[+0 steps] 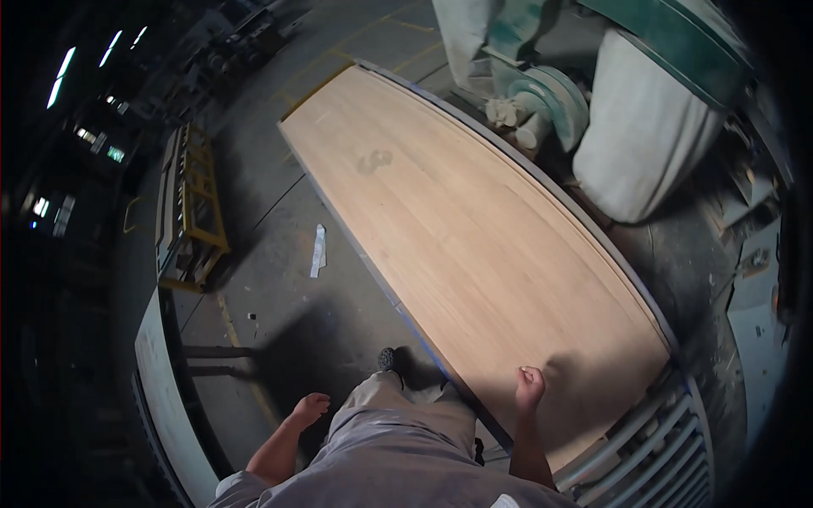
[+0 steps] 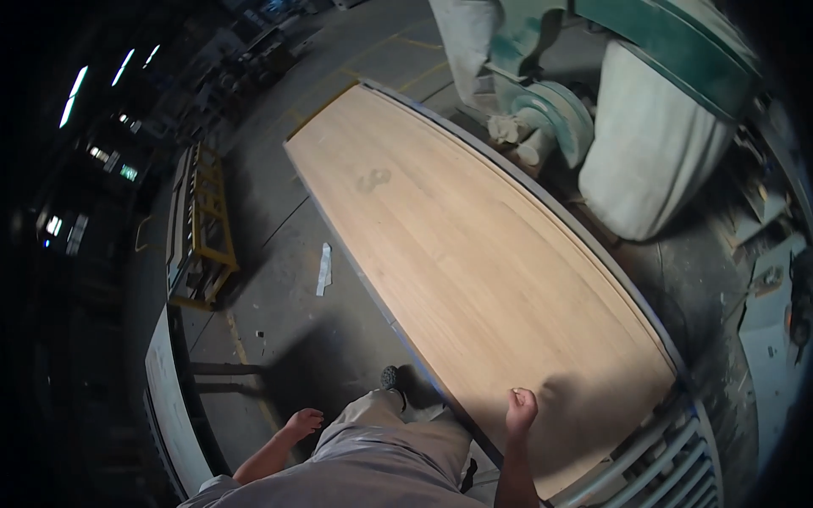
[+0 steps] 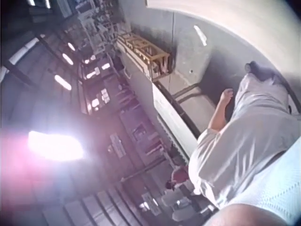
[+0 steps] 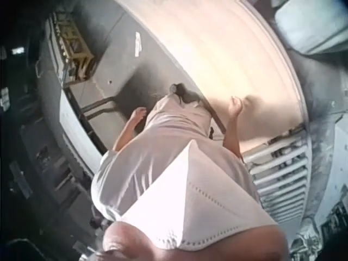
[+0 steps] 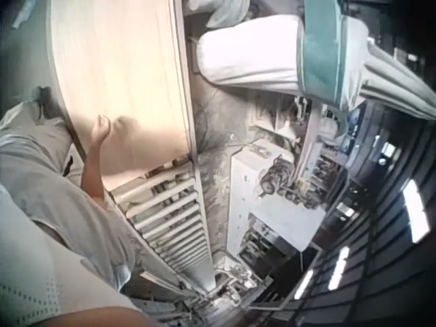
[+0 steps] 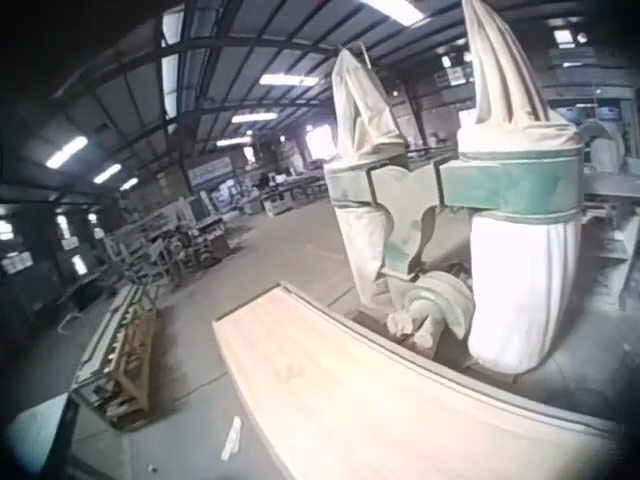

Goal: Picking up and placing wooden panels onto a conveyor belt system in a manufacturing facility.

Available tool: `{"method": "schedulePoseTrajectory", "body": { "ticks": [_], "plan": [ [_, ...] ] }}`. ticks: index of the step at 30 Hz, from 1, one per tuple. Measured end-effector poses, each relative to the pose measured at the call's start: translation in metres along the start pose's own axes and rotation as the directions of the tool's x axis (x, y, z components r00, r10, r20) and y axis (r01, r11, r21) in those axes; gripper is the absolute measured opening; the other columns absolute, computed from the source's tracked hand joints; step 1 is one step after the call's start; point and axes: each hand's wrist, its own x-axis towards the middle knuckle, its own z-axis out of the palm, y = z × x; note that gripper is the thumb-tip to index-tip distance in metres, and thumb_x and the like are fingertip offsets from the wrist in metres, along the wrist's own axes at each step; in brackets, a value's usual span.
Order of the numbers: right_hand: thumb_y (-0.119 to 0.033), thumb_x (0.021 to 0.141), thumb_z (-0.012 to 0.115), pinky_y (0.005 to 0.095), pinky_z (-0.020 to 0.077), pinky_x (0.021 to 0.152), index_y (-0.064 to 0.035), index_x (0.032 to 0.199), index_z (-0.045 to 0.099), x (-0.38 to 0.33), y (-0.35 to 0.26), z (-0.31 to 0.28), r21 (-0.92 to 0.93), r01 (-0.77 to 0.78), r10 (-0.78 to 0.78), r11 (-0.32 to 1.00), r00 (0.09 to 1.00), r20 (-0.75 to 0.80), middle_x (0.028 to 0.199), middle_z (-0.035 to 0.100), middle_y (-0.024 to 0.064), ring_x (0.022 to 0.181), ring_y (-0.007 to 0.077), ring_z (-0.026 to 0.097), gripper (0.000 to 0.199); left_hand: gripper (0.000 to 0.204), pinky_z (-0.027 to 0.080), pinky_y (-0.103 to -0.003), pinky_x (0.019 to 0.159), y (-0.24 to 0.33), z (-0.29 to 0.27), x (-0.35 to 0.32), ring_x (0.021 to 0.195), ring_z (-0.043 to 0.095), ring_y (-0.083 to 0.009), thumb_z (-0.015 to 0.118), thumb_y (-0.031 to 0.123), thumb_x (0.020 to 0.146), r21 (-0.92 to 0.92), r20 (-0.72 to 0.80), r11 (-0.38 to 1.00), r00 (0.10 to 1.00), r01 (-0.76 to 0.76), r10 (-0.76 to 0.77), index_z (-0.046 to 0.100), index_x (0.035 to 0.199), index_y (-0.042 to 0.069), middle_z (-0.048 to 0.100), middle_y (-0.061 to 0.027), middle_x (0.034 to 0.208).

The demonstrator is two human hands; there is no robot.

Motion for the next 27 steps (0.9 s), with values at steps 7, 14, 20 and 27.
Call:
{"method": "schedulePoseTrajectory", "body": {
  "ticks": [7,14,20,27],
  "plan": [
    [0.000,0.072,0.072,0.0274,0.0512,0.075,0.0036,0.079,0.063,-0.014,-0.062,0.218,-0.160,0.055,0.045,0.986,0.825,0.563,0.093,0.063,0.0110,0.085,0.0161,0.062,0.012,0.028,0.048,-0.028,0.074,-0.096,-0.050,0.018,0.080,0.061,-0.0144,0.058,0.017,0.083,-0.288,-0.107,0.951,0.984,0.108,-0.144,0.062,0.109,0.005,0.065,-0.0060,0.090],
    [-0.013,0.073,0.072,0.0319,0.0458,0.085,-0.0033,0.081,0.071,-0.086,-0.153,0.533,-0.217,0.450,-0.006,0.866,0.444,0.896,0.106,0.064,0.0139,0.098,0.0233,0.061,0.013,0.025,0.048,-0.025,0.074,-0.018,-0.203,0.124,0.082,0.061,-0.0127,0.057,0.020,0.085,-0.361,-0.149,0.928,0.988,-0.087,0.035,0.065,0.103,0.004,0.066,-0.0083,0.092],
    [-0.017,0.079,0.067,0.0363,0.0398,0.096,-0.0023,0.098,0.068,-0.151,-0.200,0.753,0.032,0.447,-0.060,0.894,0.048,0.997,0.127,0.051,0.0215,0.116,0.0313,0.051,0.024,0.033,0.048,-0.028,0.081,0.142,-0.345,0.186,0.088,0.058,-0.0116,0.050,0.025,0.094,-0.901,-0.079,0.340,0.871,-0.271,0.484,0.055,0.117,0.002,0.062,-0.0048,0.099],
    [-0.024,0.077,0.067,0.0452,0.0242,0.107,-0.0039,0.115,0.061,-0.104,-0.226,0.940,0.300,0.665,-0.300,0.684,-0.118,0.947,0.139,0.032,0.0288,0.130,0.0415,0.032,0.043,0.029,0.050,-0.029,0.077,0.253,-0.479,0.288,0.082,0.061,-0.0155,0.046,0.027,0.096,-0.995,-0.096,-0.073,0.884,-0.070,0.458,0.057,0.107,0.003,0.063,-0.0060,0.092]
  ]
}}
